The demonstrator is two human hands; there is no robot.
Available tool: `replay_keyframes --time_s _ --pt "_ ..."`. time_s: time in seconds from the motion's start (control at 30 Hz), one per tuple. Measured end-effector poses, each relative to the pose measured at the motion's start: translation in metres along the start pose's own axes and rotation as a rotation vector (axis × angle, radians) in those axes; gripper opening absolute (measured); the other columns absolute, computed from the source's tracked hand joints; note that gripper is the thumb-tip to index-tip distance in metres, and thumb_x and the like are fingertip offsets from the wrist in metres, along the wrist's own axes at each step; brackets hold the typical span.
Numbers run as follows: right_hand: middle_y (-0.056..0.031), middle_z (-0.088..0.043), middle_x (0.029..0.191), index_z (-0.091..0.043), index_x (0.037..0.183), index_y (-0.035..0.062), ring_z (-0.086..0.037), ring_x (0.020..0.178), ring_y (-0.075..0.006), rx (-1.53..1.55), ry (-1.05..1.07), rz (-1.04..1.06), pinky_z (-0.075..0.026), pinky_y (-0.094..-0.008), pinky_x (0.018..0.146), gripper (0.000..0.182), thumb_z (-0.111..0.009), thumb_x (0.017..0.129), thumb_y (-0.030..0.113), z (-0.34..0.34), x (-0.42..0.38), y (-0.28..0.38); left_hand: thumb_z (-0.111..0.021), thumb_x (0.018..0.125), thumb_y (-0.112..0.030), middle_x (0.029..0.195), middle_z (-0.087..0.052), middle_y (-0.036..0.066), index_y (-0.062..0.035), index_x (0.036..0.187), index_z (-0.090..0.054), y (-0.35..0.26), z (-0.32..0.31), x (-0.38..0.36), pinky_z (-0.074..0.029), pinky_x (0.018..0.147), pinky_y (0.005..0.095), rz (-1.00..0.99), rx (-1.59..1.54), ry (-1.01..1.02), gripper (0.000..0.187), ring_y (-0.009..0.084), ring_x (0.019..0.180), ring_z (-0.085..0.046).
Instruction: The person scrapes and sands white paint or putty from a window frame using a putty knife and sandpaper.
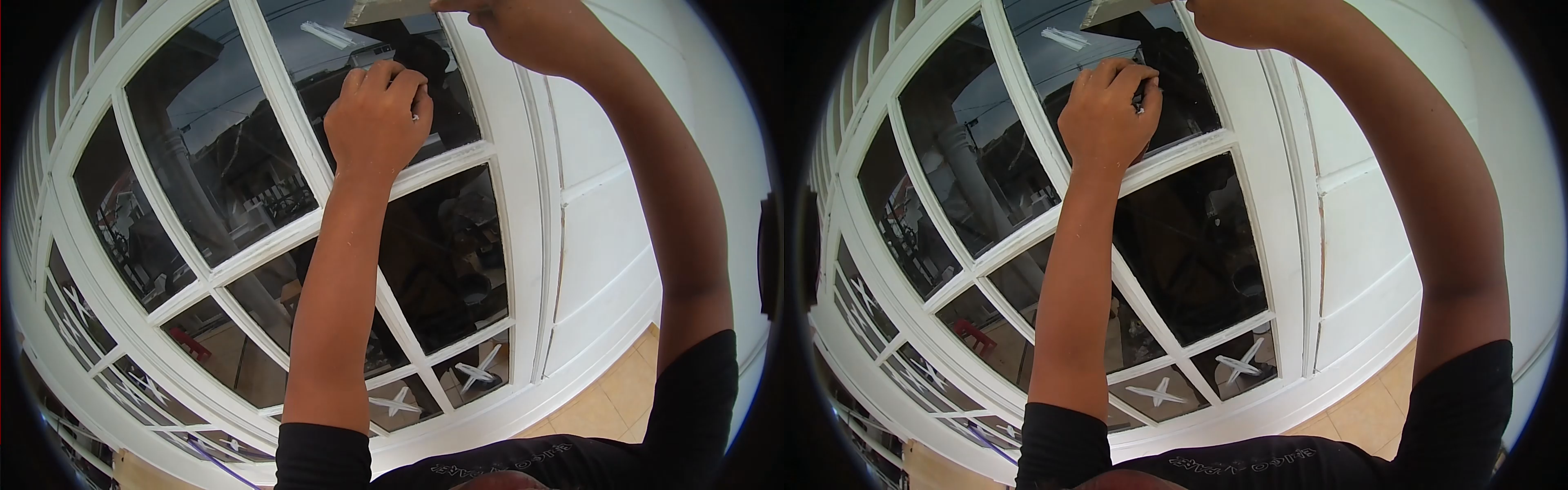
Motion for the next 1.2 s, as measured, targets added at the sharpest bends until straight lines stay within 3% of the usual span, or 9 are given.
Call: replay_keyframes --time_s 0.23,0.63,0.7,0.77,0.87,0.97,1.07,1.1,1.2 --pt "-0.0124 -0.07 0.112 -0.072 0.13 0.0142 -0.068 0.1 -0.0251 0.071 0.249 -0.162 -0.055 -0.0382 0.091 0.037 -0.055 0.099 0.004 -0.007 -0.012 -0.021 -0.078 0.08 -0.019 0.092 -0.071 -0.004 -0.0208 0.085 -0.077 -0.002 0.002 0.001 -0.059 0.063 0.0311 -0.035 0.002 -0.053 0.006 0.0179 0.086 -0.068" --pt "-0.0145 -0.068 0.12 -0.065 0.139 0.0133 -0.068 0.105 -0.0255 0.281 -0.179 -0.167 -0.056 -0.0401 0.093 0.041 -0.06 0.099 0.009 -0.012 -0.026 -0.067 -0.077 0.08 -0.019 0.09 -0.073 -0.005 -0.0194 0.086 -0.078 0.001 0.005 -0.001 -0.056 0.065 0.0309 0.004 -0.032 -0.042 0.006 0.0177 0.08 -0.068" --pt "-0.0083 -0.067 0.098 -0.07 0.133 0.0146 -0.063 0.082 -0.0201 0.369 -0.577 0.041 -0.051 -0.0305 0.078 0.037 -0.059 0.1 0.005 -0.006 -0.076 -0.11 -0.077 0.08 -0.019 0.09 -0.072 -0.004 -0.0192 0.086 -0.078 0.0 0.003 0.0 -0.056 0.064 0.0311 0.003 -0.023 -0.003 0.006 0.018 0.079 -0.068" --pt "-0.0069 -0.066 0.103 -0.066 0.139 0.0104 -0.058 0.087 -0.0144 0.346 -0.476 -0.194 -0.048 -0.0287 0.081 0.038 -0.057 0.102 0.006 -0.016 -0.142 -0.143 -0.077 0.079 -0.017 0.089 -0.072 -0.003 -0.0177 0.086 -0.077 -0.001 0.005 -0.001 -0.055 0.064 0.0307 -0.019 -0.013 -0.022 0.006 0.0185 0.077 -0.067" --pt "-0.0191 -0.067 0.131 -0.059 0.141 -0.002 -0.066 0.115 -0.0296 0.36 -0.37 -0.445 -0.049 -0.038 0.1 0.044 -0.061 0.097 0.004 -0.077 -0.288 -0.204 -0.078 0.078 -0.014 0.088 -0.07 -0.002 -0.0148 0.084 -0.076 -0.002 0.009 0.002 -0.054 0.063 0.0308 0.007 -0.028 -0.062 0.006 0.0187 0.075 -0.066" --pt "-0.0273 -0.068 0.125 -0.059 0.133 -0.0123 -0.067 0.116 -0.0356 0.384 -0.065 -0.956 -0.05 -0.0407 0.102 0.043 -0.065 0.094 0.005 -0.152 -0.509 -0.247 -0.073 0.088 -0.03 0.124 -0.071 0.002 -0.0161 0.115 -0.077 0.01 0.008 0.004 -0.059 0.069 0.034 0.1 0.188 -0.031 0.03 0.024 0.082 -0.071" --pt "-0.0274 -0.071 0.116 -0.064 0.128 -0.0083 -0.071 0.107 -0.0363 0.26 0.064 -1.214 -0.054 -0.0419 0.093 0.044 -0.071 0.088 0.009 -0.173 -0.753 -0.238 -0.063 0.097 -0.047 0.15 -0.058 0.008 -0.0109 0.135 -0.066 0.024 0.006 0.032 -0.061 0.06 0.0349 0.333 0.506 0.197 0.053 0.0246 0.078 -0.071" --pt "-0.0258 -0.065 0.137 -0.064 0.14 0.0108 -0.064 0.124 -0.0376 0.242 0.389 -1.379 -0.051 -0.0435 0.102 0.048 -0.067 0.099 0.035 -0.147 -0.761 -0.2 -0.063 0.097 -0.047 0.15 -0.058 0.008 -0.0109 0.135 -0.066 0.021 0.0 0.041 -0.061 0.06 0.0349 0.338 0.513 0.209 0.053 0.0246 0.078 -0.071" --pt "-0.0254 -0.066 0.135 -0.064 0.14 0.0098 -0.065 0.122 -0.0379 0.242 0.471 -1.342 -0.052 -0.0438 0.1 0.047 -0.066 0.099 0.034 -0.138 -0.775 -0.211 -0.041 0.104 -0.061 0.158 -0.049 0.01 -0.0095 0.15 -0.051 -0.005 -0.041 0.052 -0.063 0.063 0.0415 0.086 0.443 0.506 0.07 0.0303 0.082 -0.077"
Point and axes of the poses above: each hand's wrist, its own x-axis towards the middle knuckle, its own z-axis out of the back of the hand, y = z × x, the point moved 7 cm from there along x, towards the middle knuckle
